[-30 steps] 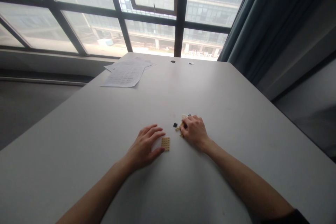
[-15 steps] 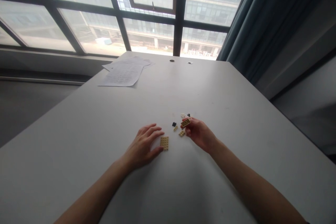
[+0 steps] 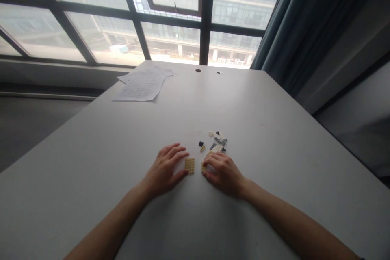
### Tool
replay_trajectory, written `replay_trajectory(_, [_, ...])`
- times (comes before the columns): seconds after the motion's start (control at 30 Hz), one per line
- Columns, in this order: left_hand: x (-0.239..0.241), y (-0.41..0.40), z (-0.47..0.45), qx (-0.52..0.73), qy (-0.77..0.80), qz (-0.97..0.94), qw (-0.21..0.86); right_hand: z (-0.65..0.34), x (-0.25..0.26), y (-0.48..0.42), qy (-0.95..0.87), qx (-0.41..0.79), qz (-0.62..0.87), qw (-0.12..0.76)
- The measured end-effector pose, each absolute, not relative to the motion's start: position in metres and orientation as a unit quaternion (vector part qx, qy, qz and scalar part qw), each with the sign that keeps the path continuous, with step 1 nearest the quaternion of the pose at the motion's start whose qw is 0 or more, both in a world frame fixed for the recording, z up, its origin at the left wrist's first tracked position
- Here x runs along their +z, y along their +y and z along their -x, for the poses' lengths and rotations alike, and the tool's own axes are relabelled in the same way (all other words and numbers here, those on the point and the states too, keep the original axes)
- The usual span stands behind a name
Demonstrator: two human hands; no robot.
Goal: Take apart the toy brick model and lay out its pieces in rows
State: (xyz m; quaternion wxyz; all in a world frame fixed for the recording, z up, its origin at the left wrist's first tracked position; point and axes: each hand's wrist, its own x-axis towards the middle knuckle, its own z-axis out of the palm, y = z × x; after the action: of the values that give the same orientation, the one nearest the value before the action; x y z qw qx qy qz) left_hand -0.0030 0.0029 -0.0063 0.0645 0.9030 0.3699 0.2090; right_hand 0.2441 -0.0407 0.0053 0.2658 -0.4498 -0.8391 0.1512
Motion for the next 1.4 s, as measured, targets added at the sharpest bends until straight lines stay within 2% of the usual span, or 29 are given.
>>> replay_trajectory(0.13, [-0.005,0.002,0.003,0.218,0.369,-0.902,0.047,-0.255,0.006,-0.038,-0.821,0.146,0.465,0.296])
replay_trajectory(0.27, [0.000,-0.004,-0.003,0.240,0.337,-0.910,0.018,-0.284,0.008,-0.027,-0.748,0.124,0.569,0.317])
replay_trajectory(0.37, [0.007,-0.012,-0.017,0.246,0.298,-0.922,0.022,-0.302,0.010,-0.012,-0.730,0.111,0.606,0.295])
replay_trajectory(0.73, [0.020,-0.017,-0.056,0.194,0.303,-0.928,0.099,-0.301,0.027,0.039,-0.849,0.122,0.498,0.127])
replay_trajectory(1.0, [0.012,-0.016,-0.055,0.195,0.314,-0.923,0.105,-0.299,0.024,0.042,-0.842,0.125,0.506,0.140])
replay_trajectory(1.1, [0.011,-0.015,-0.054,0.198,0.318,-0.922,0.103,-0.301,0.022,0.038,-0.790,0.241,0.510,0.241])
replay_trajectory(1.23, [0.012,-0.016,-0.055,0.202,0.322,-0.920,0.095,-0.300,0.015,0.025,-0.572,0.555,0.433,0.421])
replay_trajectory(1.3, [0.013,-0.017,-0.055,0.202,0.323,-0.920,0.092,-0.298,0.013,0.016,-0.473,0.644,0.385,0.462])
replay_trajectory(1.4, [0.014,-0.016,-0.055,0.206,0.322,-0.920,0.086,-0.295,0.014,0.004,-0.429,0.681,0.362,0.470])
